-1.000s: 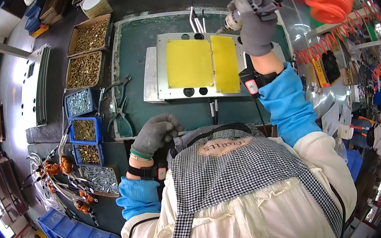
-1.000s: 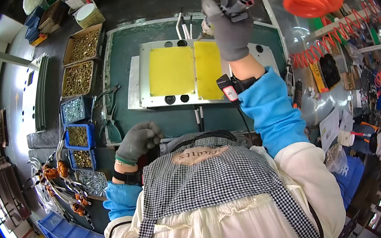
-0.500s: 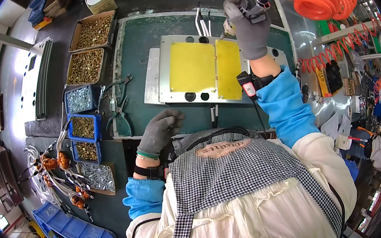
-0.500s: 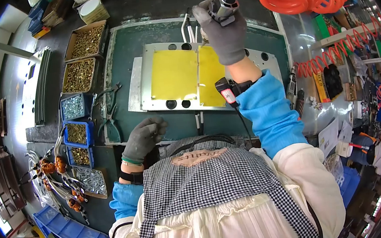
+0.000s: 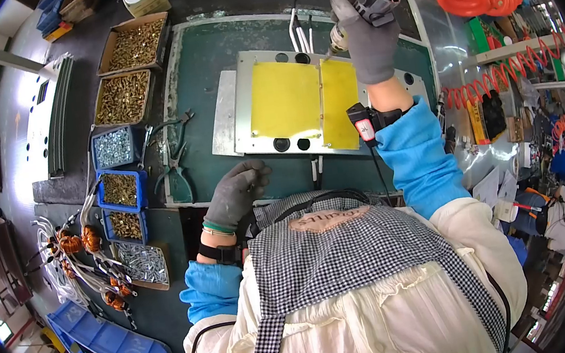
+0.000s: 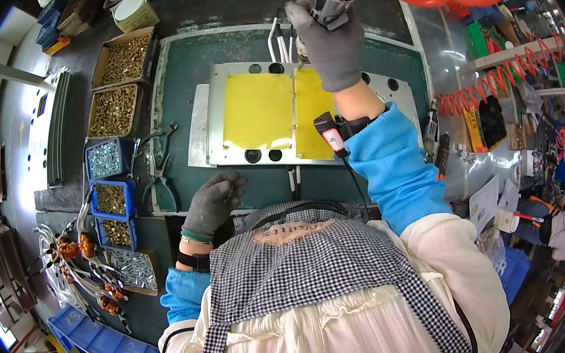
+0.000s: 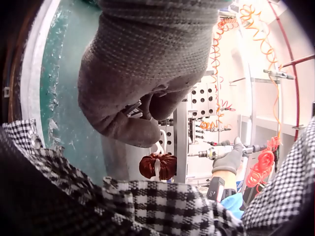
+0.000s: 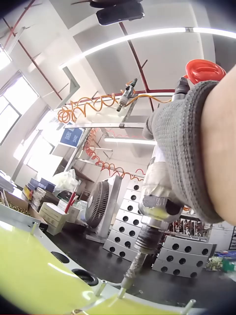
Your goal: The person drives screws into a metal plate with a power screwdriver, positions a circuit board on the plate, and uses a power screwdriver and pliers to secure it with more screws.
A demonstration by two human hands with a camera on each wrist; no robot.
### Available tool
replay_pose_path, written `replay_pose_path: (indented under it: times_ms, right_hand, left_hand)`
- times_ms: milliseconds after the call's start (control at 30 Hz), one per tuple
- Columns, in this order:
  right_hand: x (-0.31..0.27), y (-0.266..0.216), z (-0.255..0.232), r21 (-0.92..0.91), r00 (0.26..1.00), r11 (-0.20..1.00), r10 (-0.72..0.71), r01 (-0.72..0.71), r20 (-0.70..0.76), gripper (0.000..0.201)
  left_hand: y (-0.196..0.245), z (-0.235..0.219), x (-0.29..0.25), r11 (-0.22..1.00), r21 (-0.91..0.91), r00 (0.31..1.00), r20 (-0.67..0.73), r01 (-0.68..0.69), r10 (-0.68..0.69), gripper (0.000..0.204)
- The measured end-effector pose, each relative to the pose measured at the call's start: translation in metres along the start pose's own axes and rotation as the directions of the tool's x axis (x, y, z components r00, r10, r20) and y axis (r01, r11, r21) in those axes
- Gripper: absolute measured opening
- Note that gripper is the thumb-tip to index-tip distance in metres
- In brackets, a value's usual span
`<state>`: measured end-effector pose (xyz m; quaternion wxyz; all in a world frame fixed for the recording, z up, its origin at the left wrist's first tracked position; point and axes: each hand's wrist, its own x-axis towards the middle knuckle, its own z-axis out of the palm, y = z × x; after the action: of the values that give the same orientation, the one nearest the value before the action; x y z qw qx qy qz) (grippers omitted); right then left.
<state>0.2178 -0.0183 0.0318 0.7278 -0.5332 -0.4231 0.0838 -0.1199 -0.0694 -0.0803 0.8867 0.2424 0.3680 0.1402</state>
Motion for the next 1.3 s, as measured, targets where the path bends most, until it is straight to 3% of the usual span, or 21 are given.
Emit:
replay_pose_path:
  times_ms: [167, 267, 400, 433, 500, 533, 633, 667, 767, 800, 833, 867, 900, 933, 967, 1000, 1100, 1233, 1267, 1300]
  right_hand:
    - [0.011, -0.004, -0.002, 0.004, 0.989, 0.991, 0.135, -0.135, -0.061, 0.030]
    - [0.021, -0.040, -0.006, 0.000, 0.982, 0.989, 0.146, -0.147, -0.116, 0.024]
    - [0.040, -0.073, -0.035, 0.250, 0.976, 0.967, 0.102, -0.052, -0.191, 0.022]
    - [0.039, -0.078, -0.045, 0.271, 0.977, 0.961, 0.004, 0.055, -0.212, 0.024]
    - [0.028, -0.100, -0.066, 0.248, 0.962, 0.969, 0.063, 0.005, -0.265, 0.020]
    - [0.019, -0.112, -0.076, 0.229, 0.945, 0.973, 0.089, -0.015, -0.315, 0.021]
    - [-0.004, -0.116, -0.135, 0.066, 0.959, 0.994, 0.099, -0.084, -0.267, 0.019]
    - [-0.011, -0.118, -0.163, 0.027, 0.938, 0.966, 0.256, -0.257, -0.234, 0.019]
    - [-0.034, -0.130, -0.215, -0.288, 0.883, 0.848, 0.361, -0.445, -0.300, 0.027]
    - [-0.043, -0.111, -0.245, -0.391, 0.905, 0.826, 0.305, -0.406, -0.295, 0.029]
    - [-0.053, -0.093, -0.274, -0.486, 0.926, 0.794, 0.257, -0.365, -0.276, 0.032]
    - [-0.064, -0.079, -0.300, -0.595, 0.912, 0.692, 0.321, -0.410, -0.255, 0.035]
    - [-0.077, -0.077, -0.298, -0.529, 0.905, 0.735, 0.314, -0.423, -0.288, 0.034]
    - [-0.090, -0.070, -0.305, -0.516, 0.869, 0.700, 0.392, -0.494, -0.302, 0.033]
    - [-0.104, -0.059, -0.317, -0.503, 0.827, 0.658, 0.472, -0.561, -0.305, 0.032]
    - [-0.118, -0.043, -0.325, -0.451, 0.810, 0.673, 0.500, -0.586, -0.307, 0.032]
    - [-0.142, -0.018, -0.331, -0.399, 0.648, 0.512, 0.636, -0.760, -0.419, 0.034]
    - [-0.155, 0.037, -0.356, -0.409, 0.597, 0.446, 0.684, -0.797, -0.419, 0.033]
    - [-0.158, 0.041, -0.362, -0.513, 0.669, 0.450, 0.622, -0.731, -0.407, 0.033]
    - [-0.159, 0.043, -0.365, -0.612, 0.734, 0.439, 0.555, -0.658, -0.391, 0.033]
  left_hand:
    - [0.002, -0.002, 0.003, 1.000, -0.022, 1.000, 0.020, 0.010, -0.010, 0.030]
    - [0.006, 0.003, -0.004, 0.997, -0.081, 0.998, 0.068, 0.021, -0.015, 0.032]
    - [0.008, 0.002, -0.013, 0.995, -0.075, 0.991, 0.124, 0.060, -0.050, 0.035]
    - [0.009, 0.002, -0.014, 0.996, -0.053, 0.992, 0.107, 0.071, -0.065, 0.035]
    - [0.012, 0.005, -0.018, 0.997, -0.001, 0.993, 0.089, 0.074, -0.073, 0.034]
    - [0.014, 0.008, -0.020, 0.998, 0.024, 0.994, 0.086, 0.062, -0.064, 0.033]
    - [0.014, 0.011, -0.023, 0.998, 0.037, 0.997, 0.040, 0.059, -0.060, 0.030]
    - [0.013, 0.012, -0.022, 0.997, 0.033, 0.998, 0.025, 0.064, -0.065, 0.029]
    - [0.007, 0.016, -0.018, 0.990, 0.113, 0.997, -0.009, 0.080, -0.080, 0.025]
    - [0.000, -0.006, -0.008, 0.992, -0.002, 0.987, 0.104, 0.123, -0.122, 0.035]
    - [-0.002, -0.002, -0.005, 0.840, 0.486, 0.969, 0.169, -0.240, 0.179, 0.039]
    - [-0.006, 0.002, -0.005, 0.358, 0.788, 0.847, 0.362, -0.502, 0.390, 0.044]
    - [-0.008, 0.007, -0.007, 0.098, 0.821, 0.768, 0.474, -0.562, 0.431, 0.042]
    - [-0.007, 0.016, -0.007, 0.378, 0.771, 0.851, 0.400, -0.513, 0.340, 0.040]
    - [-0.008, 0.024, -0.007, 0.694, 0.614, 0.923, 0.317, -0.375, 0.218, 0.038]
    - [-0.007, 0.033, -0.006, 0.882, 0.429, 0.962, 0.258, -0.196, 0.088, 0.037]
    - [-0.003, 0.053, -0.010, 0.968, 0.232, 0.923, 0.386, -0.097, 0.000, 0.034]
    - [0.011, 0.076, -0.015, 0.999, -0.048, 0.839, 0.544, 0.001, 0.026, 0.047]
    - [0.009, 0.079, -0.017, 0.992, -0.120, 0.812, 0.582, 0.040, 0.038, 0.051]
    - [0.004, 0.078, -0.019, 0.986, -0.163, 0.832, 0.549, 0.023, 0.071, 0.055]
